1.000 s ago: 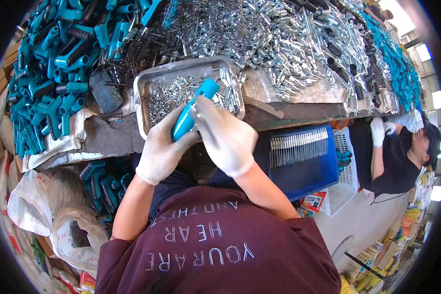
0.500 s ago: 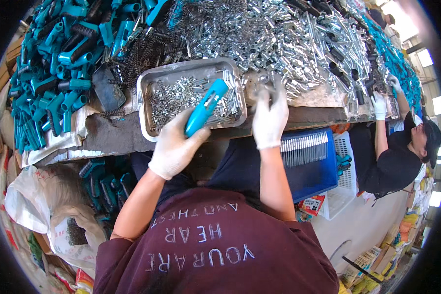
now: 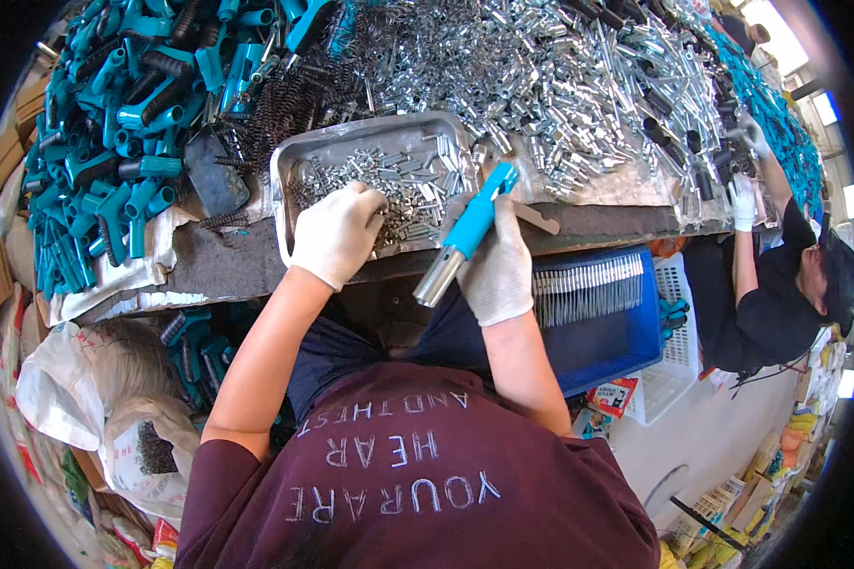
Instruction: Assembling metal rods into blue plastic handles and adding small metal components.
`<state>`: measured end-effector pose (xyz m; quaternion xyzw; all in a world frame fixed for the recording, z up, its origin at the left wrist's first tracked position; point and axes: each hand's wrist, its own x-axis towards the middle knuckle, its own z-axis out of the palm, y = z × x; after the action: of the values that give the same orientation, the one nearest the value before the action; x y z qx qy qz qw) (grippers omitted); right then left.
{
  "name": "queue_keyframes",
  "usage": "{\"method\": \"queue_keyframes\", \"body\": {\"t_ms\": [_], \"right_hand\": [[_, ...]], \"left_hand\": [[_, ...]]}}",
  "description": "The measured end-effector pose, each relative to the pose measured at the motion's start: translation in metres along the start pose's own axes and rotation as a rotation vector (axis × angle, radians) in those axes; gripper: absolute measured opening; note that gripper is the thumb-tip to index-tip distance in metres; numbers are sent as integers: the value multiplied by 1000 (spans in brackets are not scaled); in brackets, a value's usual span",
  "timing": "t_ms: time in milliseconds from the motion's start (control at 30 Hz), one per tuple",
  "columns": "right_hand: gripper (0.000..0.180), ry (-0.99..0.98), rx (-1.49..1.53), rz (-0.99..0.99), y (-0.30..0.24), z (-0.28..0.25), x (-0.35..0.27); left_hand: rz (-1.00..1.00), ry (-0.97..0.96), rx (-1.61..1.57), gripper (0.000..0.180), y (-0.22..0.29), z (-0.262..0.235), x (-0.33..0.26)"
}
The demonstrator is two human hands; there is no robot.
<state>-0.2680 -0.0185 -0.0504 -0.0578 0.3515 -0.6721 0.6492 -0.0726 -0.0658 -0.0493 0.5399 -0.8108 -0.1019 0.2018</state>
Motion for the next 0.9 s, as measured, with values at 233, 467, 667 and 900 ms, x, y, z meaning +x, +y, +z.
{"method": "queue_keyframes", "body": {"t_ms": [233, 467, 667, 900], "right_hand": [[39, -213, -9, 363, 4, 23, -22], [34, -296, -330, 329, 11, 25, -26], [51, -387, -439, 251, 12, 24, -32], [51, -489, -341, 257, 11, 28, -37]], "left_hand": [[-112, 133, -101, 8, 0, -11, -2], [-244, -63, -880, 10, 31, -51, -10], [-313, -247, -1066, 16, 21, -51, -12], [-463, -327, -1387, 23, 29, -49, -13]]}}
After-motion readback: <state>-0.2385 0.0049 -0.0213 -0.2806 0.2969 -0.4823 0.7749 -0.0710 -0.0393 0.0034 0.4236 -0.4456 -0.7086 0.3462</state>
